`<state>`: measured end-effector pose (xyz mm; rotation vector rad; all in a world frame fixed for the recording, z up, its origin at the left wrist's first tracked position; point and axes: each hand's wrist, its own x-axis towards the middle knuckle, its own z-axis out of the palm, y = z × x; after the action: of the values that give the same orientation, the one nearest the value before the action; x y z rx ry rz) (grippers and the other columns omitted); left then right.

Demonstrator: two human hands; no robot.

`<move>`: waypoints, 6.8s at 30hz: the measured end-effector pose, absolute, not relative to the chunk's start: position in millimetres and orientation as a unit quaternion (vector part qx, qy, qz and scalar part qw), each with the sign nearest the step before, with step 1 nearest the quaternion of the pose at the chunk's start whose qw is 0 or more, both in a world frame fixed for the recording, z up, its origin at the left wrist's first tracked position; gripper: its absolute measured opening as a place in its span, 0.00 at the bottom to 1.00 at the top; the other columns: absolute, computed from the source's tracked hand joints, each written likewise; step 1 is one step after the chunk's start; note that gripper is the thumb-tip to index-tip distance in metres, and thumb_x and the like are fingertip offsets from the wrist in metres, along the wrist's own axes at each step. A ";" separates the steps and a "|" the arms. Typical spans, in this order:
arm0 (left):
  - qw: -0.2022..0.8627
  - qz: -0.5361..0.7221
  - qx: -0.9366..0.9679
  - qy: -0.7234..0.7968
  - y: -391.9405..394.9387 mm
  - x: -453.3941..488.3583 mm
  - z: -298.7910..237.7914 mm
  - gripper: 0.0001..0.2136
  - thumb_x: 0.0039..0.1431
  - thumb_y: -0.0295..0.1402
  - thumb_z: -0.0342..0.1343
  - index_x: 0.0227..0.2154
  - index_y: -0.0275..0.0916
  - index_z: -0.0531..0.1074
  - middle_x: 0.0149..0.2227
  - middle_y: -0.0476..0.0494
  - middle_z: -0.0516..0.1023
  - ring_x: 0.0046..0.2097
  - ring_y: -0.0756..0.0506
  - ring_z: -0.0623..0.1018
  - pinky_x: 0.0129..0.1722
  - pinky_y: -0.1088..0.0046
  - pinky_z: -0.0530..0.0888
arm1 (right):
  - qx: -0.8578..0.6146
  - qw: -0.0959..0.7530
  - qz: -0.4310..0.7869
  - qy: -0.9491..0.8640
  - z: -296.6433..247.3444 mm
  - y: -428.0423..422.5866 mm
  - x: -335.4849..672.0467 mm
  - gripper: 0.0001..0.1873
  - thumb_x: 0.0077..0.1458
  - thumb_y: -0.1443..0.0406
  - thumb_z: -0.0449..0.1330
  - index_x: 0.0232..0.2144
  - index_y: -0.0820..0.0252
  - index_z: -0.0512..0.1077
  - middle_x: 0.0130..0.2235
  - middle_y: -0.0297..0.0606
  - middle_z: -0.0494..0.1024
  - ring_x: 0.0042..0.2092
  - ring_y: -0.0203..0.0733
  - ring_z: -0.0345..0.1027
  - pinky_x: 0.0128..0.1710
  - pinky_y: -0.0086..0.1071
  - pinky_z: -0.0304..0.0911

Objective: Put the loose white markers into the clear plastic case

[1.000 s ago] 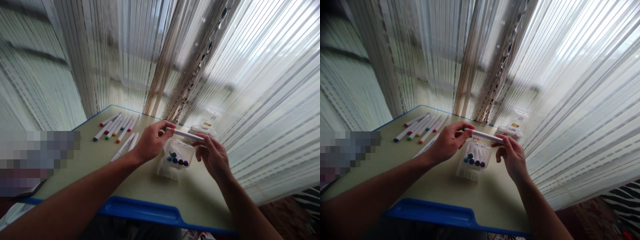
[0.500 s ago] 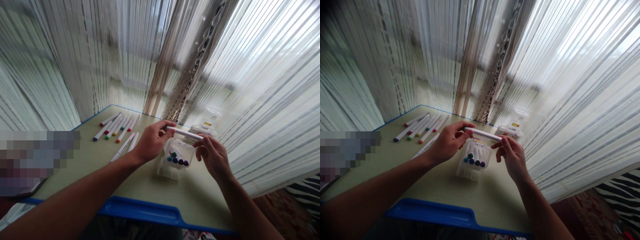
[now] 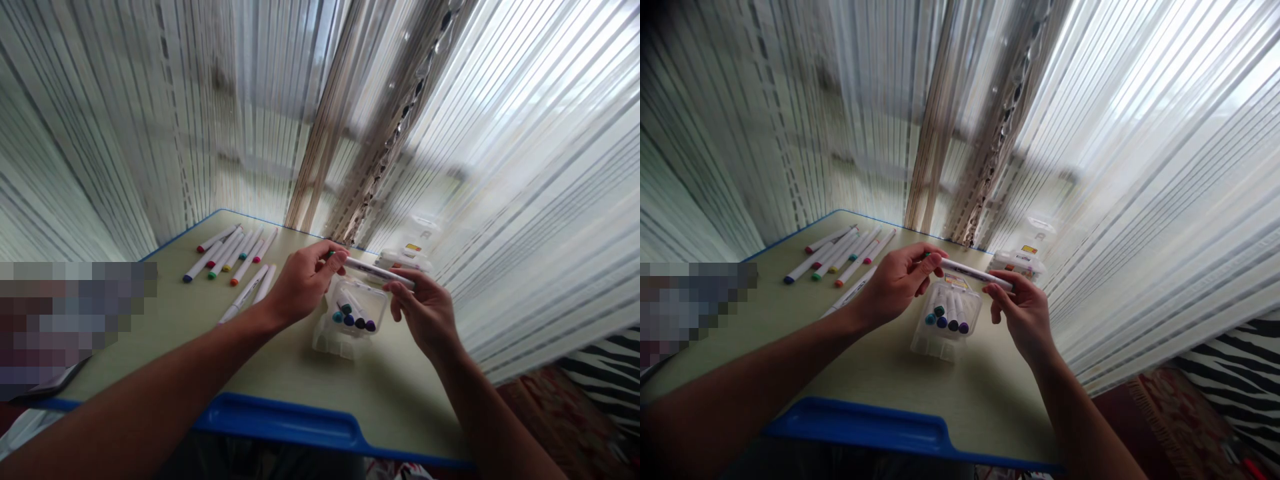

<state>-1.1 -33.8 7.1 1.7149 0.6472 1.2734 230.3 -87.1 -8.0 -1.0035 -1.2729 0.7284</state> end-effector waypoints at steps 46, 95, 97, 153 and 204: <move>0.402 0.538 0.684 0.285 -33.3 -0.4 6.8 0.14 0.62 0.40 0.60 0.43 0.34 0.77 0.30 0.45 0.78 0.24 0.53 0.70 0.23 0.77 0.67 | -0.438 0.650 0.307 -0.539 -6.4 -87.2 231.2 0.13 0.49 0.61 0.74 0.34 0.58 0.76 0.28 0.34 0.80 0.17 0.29 0.63 0.14 0.25 0.55; 0.404 0.522 0.692 0.292 -34.0 -0.7 6.6 0.13 0.64 0.39 0.59 0.44 0.35 0.77 0.35 0.42 0.79 0.28 0.52 0.73 0.26 0.77 0.69 | -0.440 0.638 0.298 -0.558 -7.3 -88.1 233.2 0.10 0.56 0.61 0.69 0.39 0.58 0.80 0.30 0.36 0.82 0.18 0.29 0.65 0.15 0.23 0.58; 0.401 0.523 0.693 0.291 -34.2 -0.7 6.9 0.12 0.64 0.38 0.59 0.44 0.35 0.77 0.36 0.41 0.80 0.28 0.52 0.73 0.26 0.77 0.70 | -0.441 0.637 0.295 -0.559 -7.5 -88.2 233.0 0.10 0.56 0.61 0.69 0.40 0.58 0.80 0.30 0.36 0.82 0.18 0.28 0.65 0.15 0.23 0.58; 0.428 0.478 0.708 0.296 -37.7 0.8 4.9 0.13 0.67 0.39 0.52 0.42 0.36 0.77 0.26 0.49 0.75 0.25 0.51 0.72 0.26 0.77 0.68 | -0.481 0.574 0.232 -0.621 4.8 -95.9 224.0 0.14 0.56 0.56 0.67 0.34 0.62 0.78 0.23 0.34 0.78 0.16 0.32 0.64 0.13 0.27 0.60; 0.421 0.463 0.722 0.296 -41.0 1.6 7.1 0.09 0.62 0.35 0.57 0.39 0.33 0.77 0.27 0.49 0.74 0.26 0.52 0.71 0.25 0.78 0.66 | -0.475 0.560 0.205 -0.647 5.8 -98.8 223.3 0.10 0.59 0.60 0.65 0.34 0.62 0.78 0.20 0.32 0.75 0.16 0.31 0.65 0.14 0.24 0.60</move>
<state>1.6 -41.0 7.1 1.8083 0.7407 1.1590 223.3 -98.8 5.8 -1.1195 -1.5250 0.4823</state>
